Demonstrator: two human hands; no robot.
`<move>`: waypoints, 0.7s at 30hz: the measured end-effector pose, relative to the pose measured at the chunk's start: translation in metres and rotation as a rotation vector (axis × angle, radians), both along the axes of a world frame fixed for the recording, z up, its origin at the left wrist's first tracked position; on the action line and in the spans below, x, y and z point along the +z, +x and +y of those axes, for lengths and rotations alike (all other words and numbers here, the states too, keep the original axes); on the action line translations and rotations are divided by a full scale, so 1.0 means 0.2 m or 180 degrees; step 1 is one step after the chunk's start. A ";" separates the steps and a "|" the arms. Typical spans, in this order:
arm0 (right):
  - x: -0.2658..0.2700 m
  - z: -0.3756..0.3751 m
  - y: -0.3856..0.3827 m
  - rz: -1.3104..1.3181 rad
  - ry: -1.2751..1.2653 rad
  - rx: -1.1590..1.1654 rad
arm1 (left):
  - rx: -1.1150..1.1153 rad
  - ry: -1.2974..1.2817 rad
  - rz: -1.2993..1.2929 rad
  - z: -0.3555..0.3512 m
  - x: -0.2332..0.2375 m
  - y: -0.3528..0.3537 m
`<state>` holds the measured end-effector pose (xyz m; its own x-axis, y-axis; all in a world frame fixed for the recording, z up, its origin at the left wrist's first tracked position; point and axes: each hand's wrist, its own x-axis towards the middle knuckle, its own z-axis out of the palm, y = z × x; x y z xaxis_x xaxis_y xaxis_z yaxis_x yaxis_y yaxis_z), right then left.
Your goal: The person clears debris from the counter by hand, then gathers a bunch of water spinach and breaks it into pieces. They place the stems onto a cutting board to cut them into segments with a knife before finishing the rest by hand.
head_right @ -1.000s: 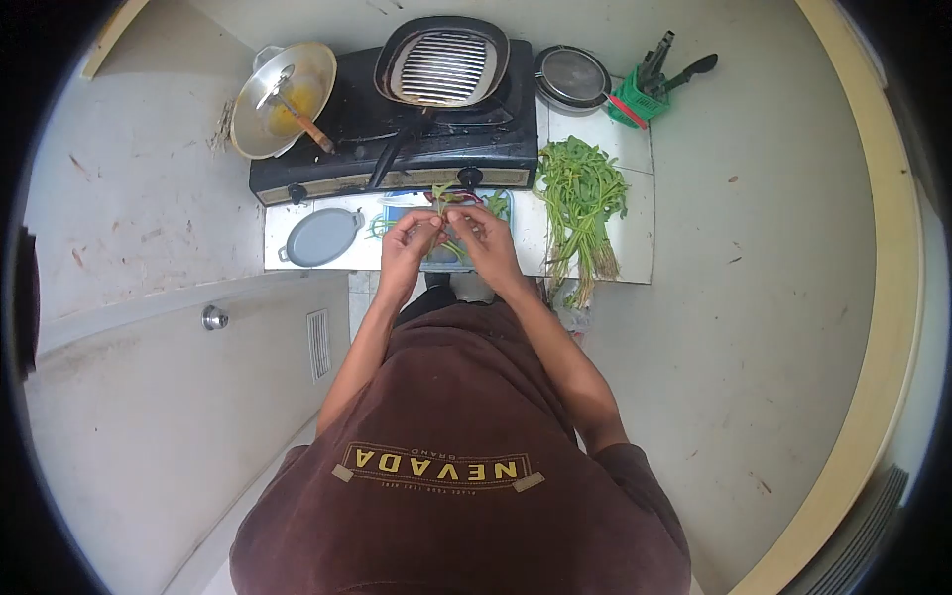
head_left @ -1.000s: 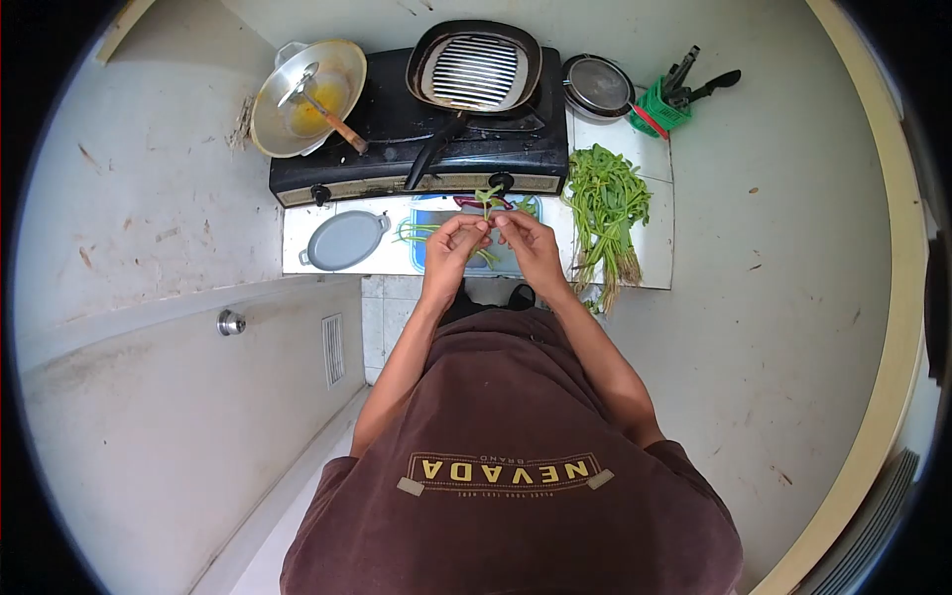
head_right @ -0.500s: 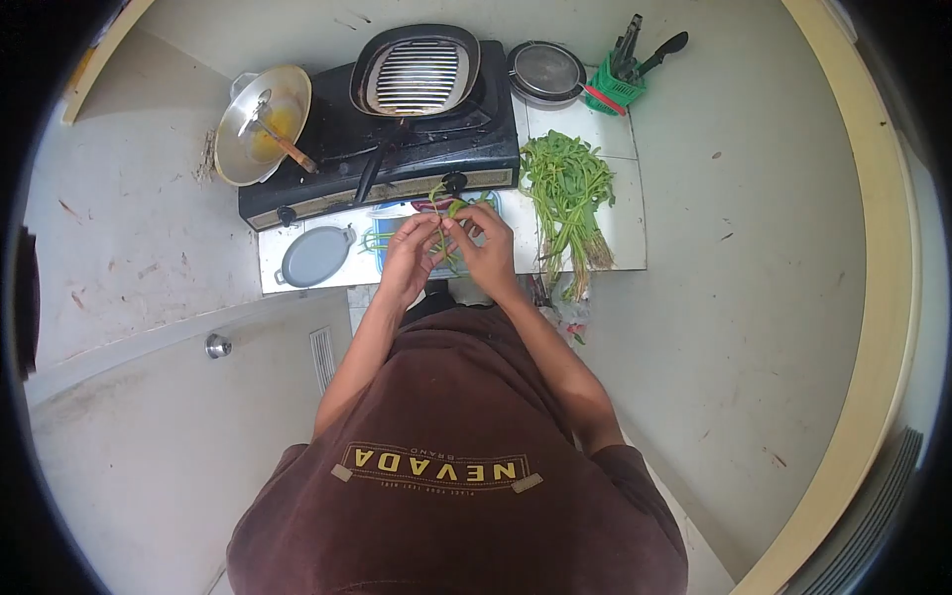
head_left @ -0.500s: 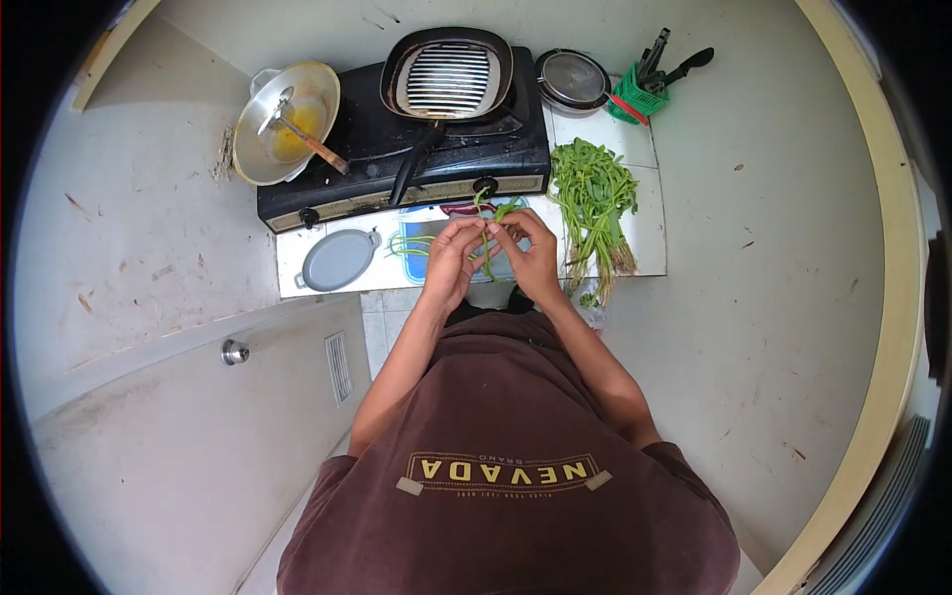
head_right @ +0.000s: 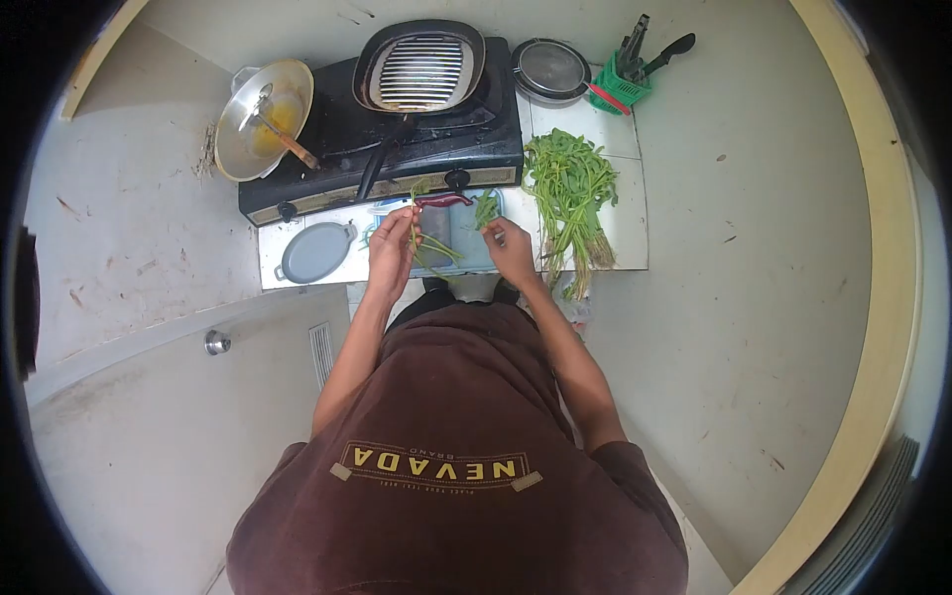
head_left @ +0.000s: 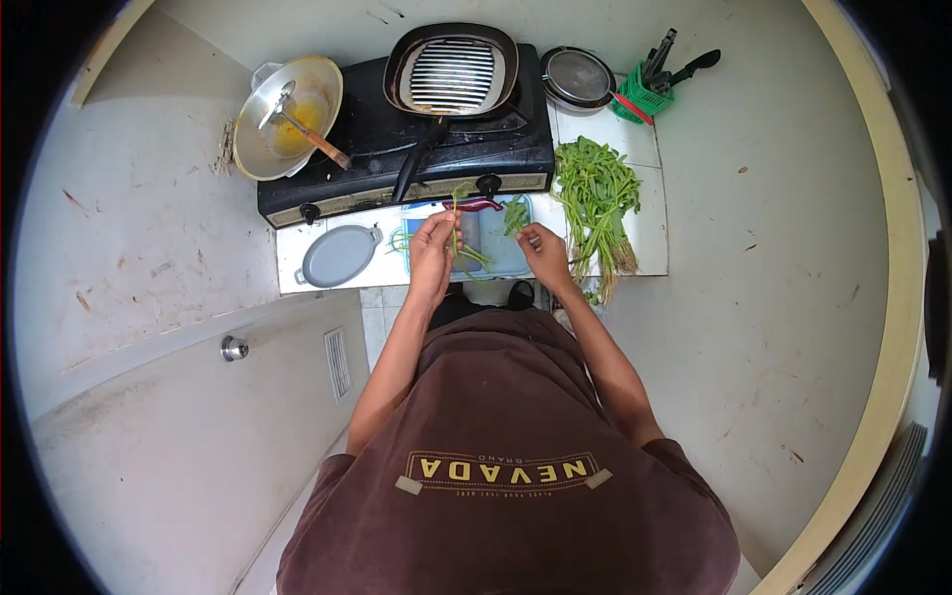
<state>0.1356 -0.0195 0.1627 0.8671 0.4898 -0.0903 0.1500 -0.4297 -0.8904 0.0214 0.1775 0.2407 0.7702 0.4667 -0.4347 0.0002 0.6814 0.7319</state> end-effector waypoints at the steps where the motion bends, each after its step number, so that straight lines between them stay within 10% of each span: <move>1: -0.10 -0.02 0.02 -0.0001 -0.0100 0.0007 | 0.0004 0.0078 -0.0050 0.01 0.00 -0.01; 14: -0.20 0.09 0.07 -0.0675 -0.0608 0.0009 | -0.0103 0.0126 -0.0389 0.00 0.08 -0.02; 21: 0.54 0.24 -0.05 -0.0798 0.0805 0.0197 | -0.0042 0.0431 -0.0355 -0.02 0.10 0.01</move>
